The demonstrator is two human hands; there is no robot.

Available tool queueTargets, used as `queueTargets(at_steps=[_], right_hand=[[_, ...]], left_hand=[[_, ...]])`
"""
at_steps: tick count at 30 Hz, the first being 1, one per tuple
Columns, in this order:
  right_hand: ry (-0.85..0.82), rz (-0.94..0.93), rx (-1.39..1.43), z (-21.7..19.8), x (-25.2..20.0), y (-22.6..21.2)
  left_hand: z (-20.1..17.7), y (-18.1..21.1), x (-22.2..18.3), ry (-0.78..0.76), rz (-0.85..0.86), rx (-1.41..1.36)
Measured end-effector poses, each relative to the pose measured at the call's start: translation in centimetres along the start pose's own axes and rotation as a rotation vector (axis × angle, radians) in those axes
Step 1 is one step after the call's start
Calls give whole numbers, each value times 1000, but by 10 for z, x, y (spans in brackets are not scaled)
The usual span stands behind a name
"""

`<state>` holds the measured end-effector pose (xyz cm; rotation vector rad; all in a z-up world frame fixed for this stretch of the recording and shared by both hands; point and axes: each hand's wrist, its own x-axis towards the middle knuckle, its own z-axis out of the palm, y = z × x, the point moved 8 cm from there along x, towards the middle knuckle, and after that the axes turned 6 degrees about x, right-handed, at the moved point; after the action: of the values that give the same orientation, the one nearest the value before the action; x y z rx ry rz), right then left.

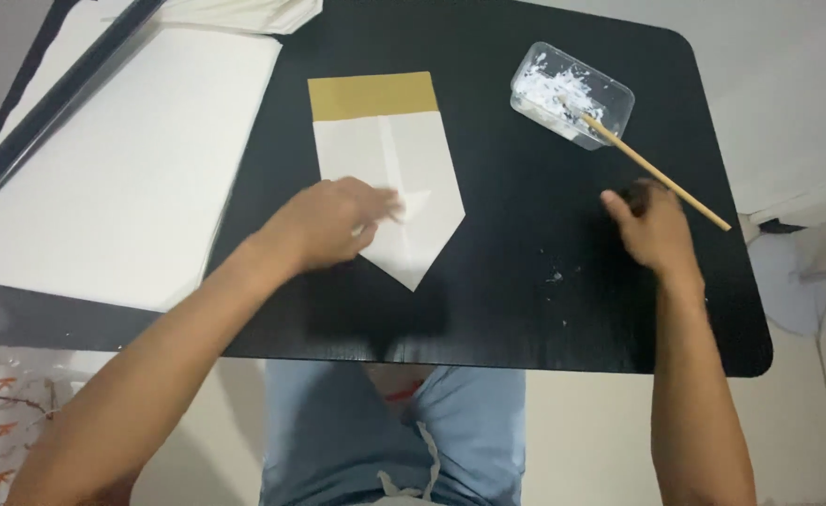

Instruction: Assembling a paper bag by folding paper and applying glue with a brush to the edges.

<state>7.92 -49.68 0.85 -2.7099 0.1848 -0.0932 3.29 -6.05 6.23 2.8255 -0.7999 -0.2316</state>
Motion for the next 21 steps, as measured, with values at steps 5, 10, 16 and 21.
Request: queueTargets(at_steps=[5,10,16,21], right_hand=[[179,-105,317,-23,11,-17],[277,-193,828,-43,44,-45],[533,-159,1169,-58,72,-44],[271,72,1704,-30,73,-34]], left_hand=[[-6,-40,5,251,-84,-376],[6,-56,6,441,6,-503],[19,-66,11,350,-80,-473],[21,-73,12,464,-48,-549]])
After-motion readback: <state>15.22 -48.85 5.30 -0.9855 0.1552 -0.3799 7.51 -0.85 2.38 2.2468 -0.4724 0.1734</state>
